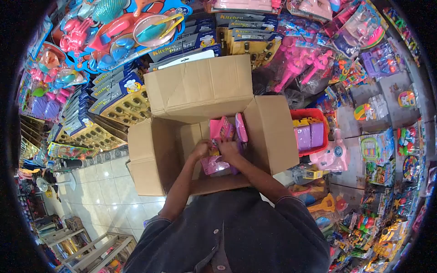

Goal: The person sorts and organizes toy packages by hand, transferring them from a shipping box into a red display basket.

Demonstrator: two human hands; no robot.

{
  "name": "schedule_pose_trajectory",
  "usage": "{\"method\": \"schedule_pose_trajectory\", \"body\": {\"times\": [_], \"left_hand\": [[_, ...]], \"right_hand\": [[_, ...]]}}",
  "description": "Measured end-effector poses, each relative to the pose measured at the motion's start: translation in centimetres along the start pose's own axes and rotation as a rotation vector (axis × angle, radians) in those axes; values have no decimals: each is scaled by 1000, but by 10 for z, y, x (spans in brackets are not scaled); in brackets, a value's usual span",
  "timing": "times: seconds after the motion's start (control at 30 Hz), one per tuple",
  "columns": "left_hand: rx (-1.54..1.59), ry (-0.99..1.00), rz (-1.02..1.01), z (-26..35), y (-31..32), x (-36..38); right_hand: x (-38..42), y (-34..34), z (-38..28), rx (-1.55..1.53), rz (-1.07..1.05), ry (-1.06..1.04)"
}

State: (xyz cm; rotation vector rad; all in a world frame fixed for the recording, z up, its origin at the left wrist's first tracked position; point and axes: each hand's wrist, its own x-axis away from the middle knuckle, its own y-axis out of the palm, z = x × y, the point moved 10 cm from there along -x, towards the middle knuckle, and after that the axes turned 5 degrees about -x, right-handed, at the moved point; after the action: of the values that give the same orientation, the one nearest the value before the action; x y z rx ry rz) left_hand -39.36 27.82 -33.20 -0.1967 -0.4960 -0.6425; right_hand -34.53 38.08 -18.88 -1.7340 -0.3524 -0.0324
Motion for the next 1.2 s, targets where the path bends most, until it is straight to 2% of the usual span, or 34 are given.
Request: {"method": "schedule_pose_trajectory", "body": {"times": [0.1,0.2,0.23,0.3,0.33,0.4,0.43,0.5,0.57,0.67,0.77,0.8,0.9,0.93,1.03,1.13,1.2], "left_hand": [[214,-3,28,52,-3,34],[343,8,34,58,-4,39],[375,18,33,56,-5,39],[134,51,113,52,-9,43],[12,74,155,53,-10,43],[-650,202,276,64,3,57],[-984,260,340,68,13,66],[-1333,413,116,54,52,72],[-1353,414,38,11,72,50],[-1442,606,86,25,93,44],[-1431,621,121,31,93,34],[-1310,455,6,36,90,34],[-1296,517,78,52,72,35],[-1269,456,18,61,66,38],[-1142,457,125,117,36,81],[-895,307,227,159,-1,110],[-807,374,326,173,-26,122]], "right_hand": [[-13,10,1,-64,108,48],[-20,-9,1,-63,113,-27],[-21,-11,9,-136,71,24],[-23,-14,26,-277,-8,127],[-22,-21,37,-307,44,171],[-16,-36,56,-363,156,253],[-16,-34,62,-367,114,288],[-13,-28,71,-379,62,337],[-9,-28,72,-396,67,328],[-8,-25,72,-413,74,305],[-6,-35,73,-444,122,295],[-4,-41,74,-455,147,287],[2,-55,84,-445,209,268],[1,-63,90,-430,234,282],[18,-82,100,-397,276,324],[24,-116,98,-388,367,279],[32,-133,90,-398,471,213]]}}
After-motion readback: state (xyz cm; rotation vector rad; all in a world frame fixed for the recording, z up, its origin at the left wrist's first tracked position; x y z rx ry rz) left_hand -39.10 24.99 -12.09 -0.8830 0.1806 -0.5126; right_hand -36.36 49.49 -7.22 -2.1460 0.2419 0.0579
